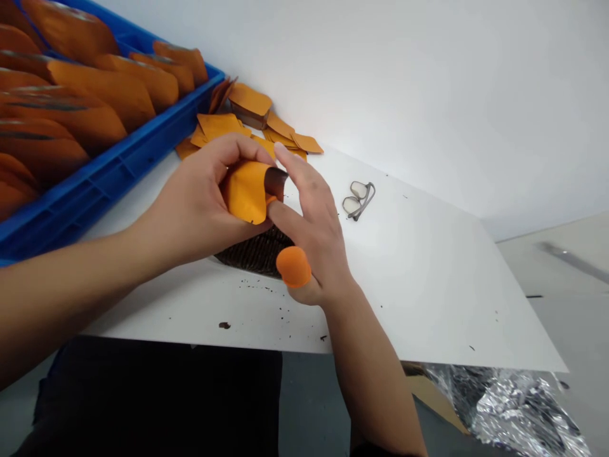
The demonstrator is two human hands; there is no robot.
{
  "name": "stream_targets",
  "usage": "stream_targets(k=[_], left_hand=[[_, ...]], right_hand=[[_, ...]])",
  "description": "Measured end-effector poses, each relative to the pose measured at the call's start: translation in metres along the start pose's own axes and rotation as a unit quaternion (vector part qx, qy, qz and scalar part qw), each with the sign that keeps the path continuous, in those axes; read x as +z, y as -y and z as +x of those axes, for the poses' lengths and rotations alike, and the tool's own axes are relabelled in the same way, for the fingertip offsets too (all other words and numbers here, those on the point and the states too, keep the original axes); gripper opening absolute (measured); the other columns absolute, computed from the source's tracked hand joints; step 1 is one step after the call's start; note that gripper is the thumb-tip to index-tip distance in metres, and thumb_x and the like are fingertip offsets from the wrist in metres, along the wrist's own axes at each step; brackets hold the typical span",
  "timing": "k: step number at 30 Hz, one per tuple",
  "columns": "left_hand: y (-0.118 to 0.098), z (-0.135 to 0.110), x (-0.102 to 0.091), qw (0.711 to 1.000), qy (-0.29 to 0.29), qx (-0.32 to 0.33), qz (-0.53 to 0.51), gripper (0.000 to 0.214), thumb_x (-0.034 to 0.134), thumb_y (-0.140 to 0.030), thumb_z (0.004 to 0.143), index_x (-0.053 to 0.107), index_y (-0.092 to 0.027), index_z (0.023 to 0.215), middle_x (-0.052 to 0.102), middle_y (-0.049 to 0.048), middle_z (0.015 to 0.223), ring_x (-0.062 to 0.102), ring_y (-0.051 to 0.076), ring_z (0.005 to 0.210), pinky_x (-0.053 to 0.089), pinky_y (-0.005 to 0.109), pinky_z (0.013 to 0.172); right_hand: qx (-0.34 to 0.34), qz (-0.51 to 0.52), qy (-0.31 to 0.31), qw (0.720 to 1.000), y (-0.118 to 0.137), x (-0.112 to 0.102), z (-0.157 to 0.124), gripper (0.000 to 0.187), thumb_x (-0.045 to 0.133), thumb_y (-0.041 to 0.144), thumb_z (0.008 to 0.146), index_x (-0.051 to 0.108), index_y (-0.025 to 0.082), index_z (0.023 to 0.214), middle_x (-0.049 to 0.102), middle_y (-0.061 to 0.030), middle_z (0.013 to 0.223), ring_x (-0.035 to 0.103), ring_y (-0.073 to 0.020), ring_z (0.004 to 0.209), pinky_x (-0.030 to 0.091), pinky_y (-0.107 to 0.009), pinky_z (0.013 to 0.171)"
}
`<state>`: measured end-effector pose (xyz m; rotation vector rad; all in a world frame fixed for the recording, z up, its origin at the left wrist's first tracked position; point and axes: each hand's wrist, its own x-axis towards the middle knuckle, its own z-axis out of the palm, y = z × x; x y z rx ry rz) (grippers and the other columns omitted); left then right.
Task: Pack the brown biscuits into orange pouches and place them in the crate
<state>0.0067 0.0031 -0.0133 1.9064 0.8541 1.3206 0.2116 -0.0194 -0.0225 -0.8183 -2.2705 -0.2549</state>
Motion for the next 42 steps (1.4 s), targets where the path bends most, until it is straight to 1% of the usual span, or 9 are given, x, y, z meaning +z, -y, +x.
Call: stream_targets(k=[5, 10, 14, 22, 28, 31, 34, 36, 42], left_hand=[[-0.001, 0.001, 0.0, 0.996, 0.015, -0.048, -0.073, 0.045, 0.082, -0.027, 0.073, 0.06, -0.023, 0.113, 0.077, 0.005, 0.113, 0.074, 0.022, 0.1, 0.061, 0.04, 0.086], [-0.008, 0.003, -0.002, 0.995, 0.021, -0.047, -0.087, 0.037, 0.079, -0.021, 0.073, 0.057, -0.02, 0.104, 0.076, 0.0074, 0.116, 0.071, 0.019, 0.098, 0.058, 0.035, 0.083], [-0.01, 0.004, -0.003, 0.994, 0.027, -0.042, -0.099, 0.034, 0.077, -0.019, 0.074, 0.055, -0.02, 0.099, 0.075, 0.0058, 0.115, 0.069, 0.018, 0.097, 0.057, 0.032, 0.081], [-0.003, -0.001, -0.002, 0.995, 0.011, 0.064, 0.073, 0.023, 0.072, -0.027, 0.087, 0.06, -0.024, 0.107, 0.07, 0.0052, 0.11, 0.067, 0.022, 0.098, 0.055, 0.042, 0.086], [-0.004, -0.001, -0.002, 0.986, 0.008, 0.102, 0.132, 0.02, 0.07, -0.027, 0.093, 0.06, -0.021, 0.11, 0.07, 0.0056, 0.115, 0.064, 0.021, 0.103, 0.053, 0.04, 0.091], [-0.005, -0.001, -0.002, 0.983, 0.009, 0.104, 0.151, 0.019, 0.069, -0.02, 0.093, 0.062, -0.019, 0.11, 0.07, 0.0052, 0.115, 0.064, 0.019, 0.104, 0.053, 0.036, 0.091], [-0.006, -0.002, -0.002, 0.982, 0.007, 0.11, 0.155, 0.018, 0.07, -0.016, 0.093, 0.062, -0.018, 0.109, 0.07, 0.0051, 0.114, 0.063, 0.018, 0.105, 0.053, 0.034, 0.09], [-0.006, -0.003, -0.001, 0.982, 0.016, 0.114, 0.151, 0.018, 0.07, -0.018, 0.094, 0.062, -0.018, 0.11, 0.07, 0.0054, 0.114, 0.064, 0.019, 0.105, 0.053, 0.034, 0.089], [-0.007, -0.006, 0.001, 0.982, 0.038, 0.131, 0.128, 0.019, 0.071, -0.015, 0.09, 0.062, -0.02, 0.106, 0.069, 0.004, 0.107, 0.065, 0.019, 0.099, 0.053, 0.035, 0.084]], right_hand=[[-0.043, 0.037, -0.068, 0.996, 0.003, -0.007, 0.003, 0.06, 0.023, 0.061, 0.107, 0.072, 0.026, 0.11, 0.055, -0.0055, 0.165, 0.055, -0.0355, 0.152, 0.054, -0.06, 0.12], [0.015, 0.043, -0.092, 0.995, 0.011, -0.01, 0.003, 0.063, 0.017, 0.06, 0.11, 0.075, 0.037, 0.122, 0.062, 0.0019, 0.154, 0.06, -0.0336, 0.146, 0.055, -0.061, 0.118], [-0.012, 0.058, -0.096, 0.994, 0.01, -0.01, 0.002, 0.059, 0.024, 0.06, 0.11, 0.075, 0.035, 0.128, 0.063, 0.0008, 0.154, 0.06, -0.0341, 0.145, 0.054, -0.061, 0.118], [-0.045, 0.053, -0.08, 0.994, 0.004, -0.01, 0.005, 0.056, 0.025, 0.06, 0.107, 0.071, 0.028, 0.105, 0.062, -0.0043, 0.157, 0.061, -0.0355, 0.146, 0.051, -0.062, 0.122], [-0.046, 0.023, -0.056, 0.997, 0.006, -0.012, 0.006, 0.053, 0.028, 0.059, 0.11, 0.072, 0.03, 0.109, 0.054, -0.0002, 0.168, 0.054, -0.0327, 0.154, 0.052, -0.058, 0.123], [-0.039, 0.007, -0.112, 0.993, 0.017, -0.007, 0.008, 0.051, 0.03, 0.059, 0.11, 0.071, 0.028, 0.112, 0.044, -0.0003, 0.176, 0.042, -0.0338, 0.164, 0.045, -0.063, 0.129], [0.026, -0.025, -0.169, 0.985, 0.027, -0.001, 0.01, 0.045, 0.032, 0.053, 0.111, 0.069, 0.029, 0.103, 0.042, 0.0044, 0.175, 0.033, -0.0361, 0.168, 0.035, -0.071, 0.133], [0.034, -0.039, -0.146, 0.988, 0.027, 0.001, 0.009, 0.045, 0.032, 0.049, 0.111, 0.067, 0.026, 0.093, 0.044, 0.0036, 0.175, 0.034, -0.0372, 0.167, 0.031, -0.069, 0.135], [-0.047, 0.0, -0.083, 0.995, 0.012, 0.003, 0.003, 0.056, 0.021, 0.061, 0.108, 0.051, 0.026, 0.075, 0.044, -0.0006, 0.177, 0.035, -0.0331, 0.166, 0.026, -0.057, 0.142]])
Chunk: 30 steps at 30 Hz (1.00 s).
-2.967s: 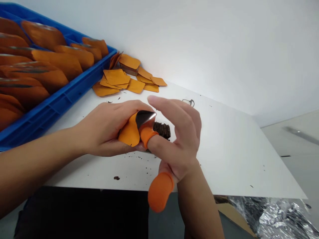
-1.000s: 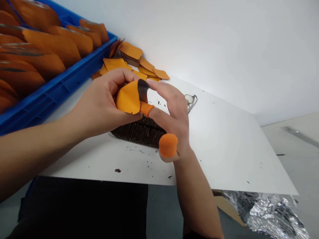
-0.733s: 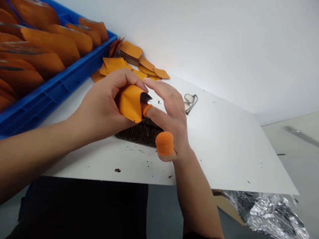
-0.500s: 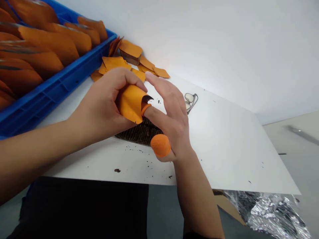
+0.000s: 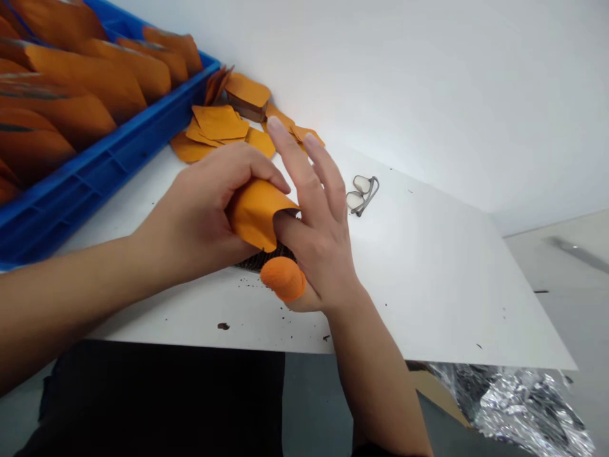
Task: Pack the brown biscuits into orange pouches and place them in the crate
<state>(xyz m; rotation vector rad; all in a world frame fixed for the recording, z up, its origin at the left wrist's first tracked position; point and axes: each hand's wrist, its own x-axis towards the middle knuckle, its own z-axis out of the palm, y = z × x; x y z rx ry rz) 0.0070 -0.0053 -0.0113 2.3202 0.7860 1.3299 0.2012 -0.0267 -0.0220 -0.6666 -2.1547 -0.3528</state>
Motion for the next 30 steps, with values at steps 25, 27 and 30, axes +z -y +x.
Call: stream_targets(k=[25, 27, 30], left_hand=[[0.0, 0.011, -0.002, 0.96, -0.023, -0.142, -0.24, 0.028, 0.077, -0.015, 0.071, 0.056, -0.021, 0.089, 0.076, 0.0043, 0.109, 0.068, 0.015, 0.093, 0.058, 0.033, 0.09], [0.002, 0.011, -0.001, 0.958, -0.029, -0.136, -0.253, 0.027, 0.076, -0.015, 0.07, 0.057, -0.02, 0.088, 0.076, 0.0048, 0.108, 0.069, 0.017, 0.096, 0.056, 0.032, 0.088], [0.003, 0.01, 0.001, 0.951, -0.038, -0.13, -0.276, 0.028, 0.077, -0.013, 0.068, 0.058, -0.02, 0.088, 0.075, 0.0048, 0.105, 0.068, 0.016, 0.092, 0.055, 0.031, 0.084]], right_hand=[[-0.015, 0.005, -0.019, 1.0, -0.003, -0.014, 0.003, 0.049, 0.032, 0.057, 0.11, 0.071, 0.027, 0.114, 0.067, -0.0068, 0.153, 0.056, -0.0348, 0.152, 0.048, -0.064, 0.127], [0.027, -0.004, 0.025, 0.999, 0.001, -0.018, 0.004, 0.051, 0.027, 0.055, 0.112, 0.071, 0.028, 0.115, 0.066, -0.0066, 0.154, 0.052, -0.0339, 0.156, 0.044, -0.062, 0.131], [0.058, -0.006, 0.056, 0.997, 0.007, -0.023, 0.006, 0.053, 0.023, 0.053, 0.114, 0.071, 0.03, 0.115, 0.065, -0.0059, 0.153, 0.049, -0.0339, 0.158, 0.041, -0.062, 0.133]])
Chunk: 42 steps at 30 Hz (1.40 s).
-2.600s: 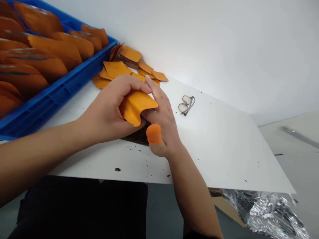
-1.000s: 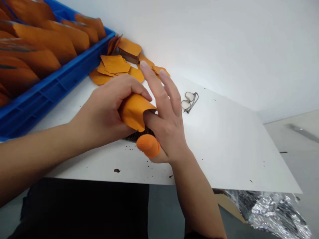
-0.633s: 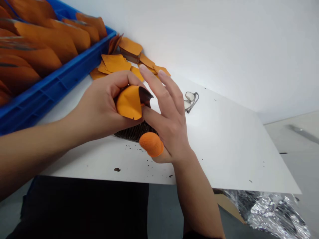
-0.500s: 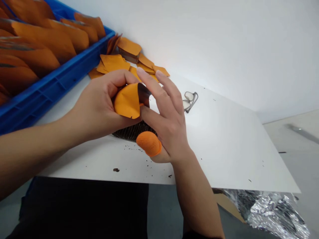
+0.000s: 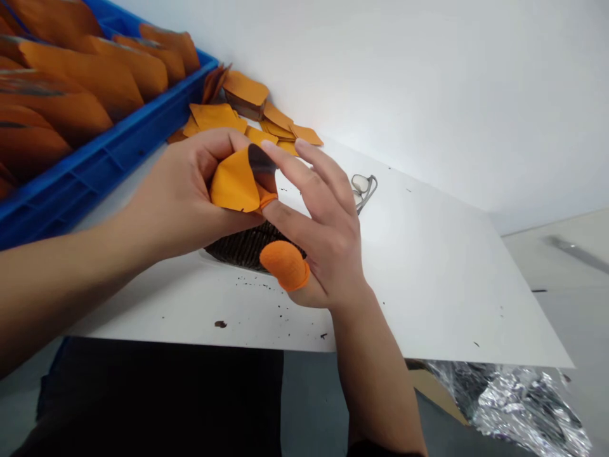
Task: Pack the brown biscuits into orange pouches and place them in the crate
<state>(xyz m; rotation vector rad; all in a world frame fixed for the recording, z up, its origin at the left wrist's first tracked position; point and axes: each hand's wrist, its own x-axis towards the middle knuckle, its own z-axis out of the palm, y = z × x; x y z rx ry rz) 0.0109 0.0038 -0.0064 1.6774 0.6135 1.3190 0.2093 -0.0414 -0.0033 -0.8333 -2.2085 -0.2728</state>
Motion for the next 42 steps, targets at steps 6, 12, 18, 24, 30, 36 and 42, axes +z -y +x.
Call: stream_targets(k=[6, 12, 18, 24, 30, 36, 42], left_hand=[[-0.001, 0.001, -0.001, 1.0, 0.002, -0.011, -0.012, 0.028, 0.077, -0.012, 0.067, 0.06, -0.021, 0.088, 0.068, -0.001, 0.084, 0.06, 0.013, 0.077, 0.054, 0.027, 0.08], [-0.004, 0.001, -0.002, 0.999, 0.02, -0.008, -0.028, 0.03, 0.077, -0.006, 0.067, 0.06, -0.019, 0.089, 0.071, 0.0019, 0.094, 0.059, 0.011, 0.077, 0.052, 0.025, 0.073], [-0.003, 0.001, -0.001, 0.998, 0.013, -0.007, -0.058, 0.03, 0.078, -0.006, 0.066, 0.062, -0.018, 0.088, 0.07, 0.0013, 0.09, 0.059, 0.011, 0.078, 0.051, 0.025, 0.072], [-0.005, 0.001, -0.001, 0.998, 0.018, -0.037, -0.048, 0.03, 0.079, -0.013, 0.067, 0.061, -0.018, 0.09, 0.067, -0.0001, 0.086, 0.06, 0.012, 0.077, 0.047, 0.026, 0.067], [-0.008, 0.002, -0.005, 0.997, 0.002, -0.074, -0.015, 0.033, 0.079, -0.02, 0.065, 0.062, -0.021, 0.093, 0.065, -0.001, 0.085, 0.06, 0.015, 0.077, 0.044, 0.029, 0.068], [-0.002, 0.003, -0.01, 0.996, -0.046, -0.031, 0.07, 0.03, 0.075, -0.016, 0.063, 0.057, -0.022, 0.086, 0.063, 0.0014, 0.089, 0.058, 0.017, 0.081, 0.044, 0.034, 0.072], [0.002, 0.001, -0.006, 0.996, -0.04, -0.017, 0.076, 0.03, 0.074, -0.009, 0.064, 0.061, -0.019, 0.089, 0.059, -0.0015, 0.084, 0.054, 0.012, 0.074, 0.041, 0.03, 0.067]], right_hand=[[0.028, -0.026, 0.018, 0.999, 0.004, -0.002, 0.002, 0.053, 0.028, 0.055, 0.11, 0.075, 0.031, 0.116, 0.067, -0.0071, 0.148, 0.049, -0.0372, 0.157, 0.04, -0.069, 0.131], [-0.027, -0.026, -0.031, 0.999, 0.001, -0.002, 0.003, 0.043, 0.035, 0.045, 0.109, 0.075, 0.03, 0.111, 0.069, -0.0061, 0.145, 0.059, -0.0343, 0.149, 0.048, -0.064, 0.126], [-0.01, 0.002, -0.049, 0.999, 0.003, 0.001, 0.001, 0.048, 0.034, 0.041, 0.109, 0.08, 0.032, 0.117, 0.071, -0.0057, 0.141, 0.06, -0.0322, 0.147, 0.048, -0.061, 0.124], [0.003, -0.004, -0.06, 0.998, 0.003, 0.002, -0.001, 0.058, 0.025, 0.046, 0.11, 0.081, 0.031, 0.112, 0.069, -0.0055, 0.145, 0.062, -0.0359, 0.145, 0.05, -0.066, 0.123], [0.021, -0.052, -0.056, 0.997, 0.003, -0.006, -0.008, 0.058, 0.025, 0.041, 0.111, 0.081, 0.032, 0.114, 0.067, -0.0008, 0.15, 0.065, -0.0329, 0.143, 0.057, -0.056, 0.118], [0.113, -0.131, -0.011, 0.985, 0.005, -0.008, -0.01, 0.056, 0.033, 0.059, 0.109, 0.083, 0.034, 0.113, 0.071, -0.0008, 0.144, 0.064, -0.0403, 0.143, 0.06, -0.064, 0.111], [0.062, -0.036, -0.185, 0.98, -0.014, -0.022, -0.008, 0.057, 0.032, 0.056, 0.113, 0.084, 0.033, 0.115, 0.076, -0.0034, 0.132, 0.071, -0.0347, 0.129, 0.062, -0.054, 0.098]])
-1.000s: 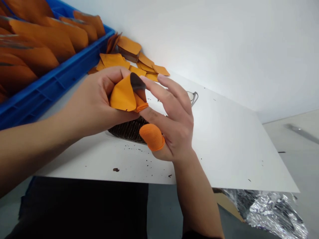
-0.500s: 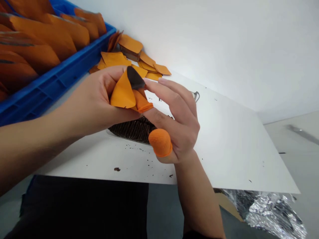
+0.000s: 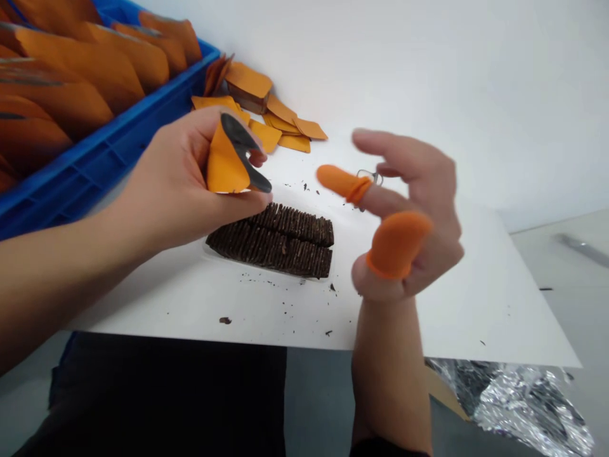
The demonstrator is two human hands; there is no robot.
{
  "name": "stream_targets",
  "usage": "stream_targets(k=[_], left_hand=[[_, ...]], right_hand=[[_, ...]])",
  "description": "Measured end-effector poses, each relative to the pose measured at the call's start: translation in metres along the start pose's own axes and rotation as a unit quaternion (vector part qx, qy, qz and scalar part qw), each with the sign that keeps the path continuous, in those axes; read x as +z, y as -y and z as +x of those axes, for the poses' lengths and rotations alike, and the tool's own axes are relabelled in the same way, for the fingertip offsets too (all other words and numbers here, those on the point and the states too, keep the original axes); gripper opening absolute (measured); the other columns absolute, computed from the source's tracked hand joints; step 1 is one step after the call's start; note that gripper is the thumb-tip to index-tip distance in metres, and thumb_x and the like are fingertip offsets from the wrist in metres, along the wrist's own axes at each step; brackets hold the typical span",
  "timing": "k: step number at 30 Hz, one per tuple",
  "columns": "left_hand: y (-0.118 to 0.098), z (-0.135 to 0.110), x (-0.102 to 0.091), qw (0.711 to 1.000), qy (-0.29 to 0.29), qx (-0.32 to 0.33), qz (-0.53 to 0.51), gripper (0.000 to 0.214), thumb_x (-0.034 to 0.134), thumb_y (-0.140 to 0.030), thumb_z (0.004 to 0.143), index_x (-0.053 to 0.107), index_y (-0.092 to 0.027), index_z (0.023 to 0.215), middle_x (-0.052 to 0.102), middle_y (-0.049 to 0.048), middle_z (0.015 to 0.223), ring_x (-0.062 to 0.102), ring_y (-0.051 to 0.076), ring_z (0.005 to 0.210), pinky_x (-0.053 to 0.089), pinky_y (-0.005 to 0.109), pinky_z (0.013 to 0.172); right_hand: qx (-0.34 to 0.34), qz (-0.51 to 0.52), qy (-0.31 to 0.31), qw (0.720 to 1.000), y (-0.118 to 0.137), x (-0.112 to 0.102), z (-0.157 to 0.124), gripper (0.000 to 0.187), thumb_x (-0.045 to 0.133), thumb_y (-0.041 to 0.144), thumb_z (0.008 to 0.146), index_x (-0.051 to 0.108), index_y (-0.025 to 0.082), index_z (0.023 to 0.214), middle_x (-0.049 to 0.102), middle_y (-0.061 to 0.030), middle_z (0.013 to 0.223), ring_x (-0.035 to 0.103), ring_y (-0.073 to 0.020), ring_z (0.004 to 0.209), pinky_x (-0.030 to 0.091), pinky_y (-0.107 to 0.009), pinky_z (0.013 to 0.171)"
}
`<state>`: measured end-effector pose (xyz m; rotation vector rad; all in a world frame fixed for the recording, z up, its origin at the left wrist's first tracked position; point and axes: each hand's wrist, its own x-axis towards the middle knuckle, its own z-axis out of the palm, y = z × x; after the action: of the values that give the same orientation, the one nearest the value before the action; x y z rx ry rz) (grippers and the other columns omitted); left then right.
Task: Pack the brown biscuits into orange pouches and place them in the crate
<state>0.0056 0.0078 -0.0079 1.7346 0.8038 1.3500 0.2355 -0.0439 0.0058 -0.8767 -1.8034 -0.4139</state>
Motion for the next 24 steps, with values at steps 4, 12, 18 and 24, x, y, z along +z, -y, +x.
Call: stream_targets(k=[4, 12, 18, 24], left_hand=[[-0.003, -0.003, 0.001, 0.999, 0.023, 0.004, 0.022, 0.027, 0.075, -0.01, 0.068, 0.062, -0.02, 0.09, 0.059, -0.001, 0.086, 0.052, 0.012, 0.073, 0.042, 0.029, 0.066], [-0.008, -0.014, 0.002, 0.994, 0.099, -0.023, 0.046, 0.026, 0.081, -0.022, 0.072, 0.06, -0.021, 0.088, 0.063, -0.0019, 0.082, 0.057, 0.012, 0.069, 0.041, 0.029, 0.057], [-0.016, -0.023, 0.001, 0.985, 0.131, -0.015, 0.109, 0.027, 0.085, -0.028, 0.078, 0.066, -0.023, 0.097, 0.067, -0.0038, 0.09, 0.06, 0.012, 0.075, 0.044, 0.032, 0.059], [-0.018, -0.021, 0.002, 0.982, 0.129, 0.001, 0.138, 0.028, 0.085, -0.03, 0.078, 0.068, -0.023, 0.1, 0.069, -0.0036, 0.091, 0.06, 0.013, 0.075, 0.042, 0.032, 0.06]], right_hand=[[0.06, -0.028, 0.168, 0.984, -0.031, -0.024, 0.011, 0.021, 0.07, 0.042, 0.104, 0.083, 0.037, 0.118, 0.073, -0.005, 0.143, 0.066, -0.0351, 0.138, 0.06, -0.059, 0.107], [0.138, 0.054, 0.398, 0.905, -0.068, -0.045, 0.0, 0.025, 0.087, 0.038, 0.089, 0.081, 0.043, 0.113, 0.072, 0.0031, 0.147, 0.058, -0.0323, 0.151, 0.045, -0.069, 0.129], [0.159, 0.112, 0.435, 0.879, -0.059, -0.058, 0.003, 0.027, 0.094, 0.036, 0.082, 0.082, 0.036, 0.107, 0.068, -0.0005, 0.155, 0.047, -0.0368, 0.161, 0.036, -0.071, 0.135], [0.102, 0.103, 0.498, 0.855, -0.045, -0.06, 0.006, 0.013, 0.076, 0.033, 0.094, 0.079, 0.039, 0.105, 0.066, 0.0039, 0.156, 0.049, -0.0325, 0.16, 0.05, -0.066, 0.127]])
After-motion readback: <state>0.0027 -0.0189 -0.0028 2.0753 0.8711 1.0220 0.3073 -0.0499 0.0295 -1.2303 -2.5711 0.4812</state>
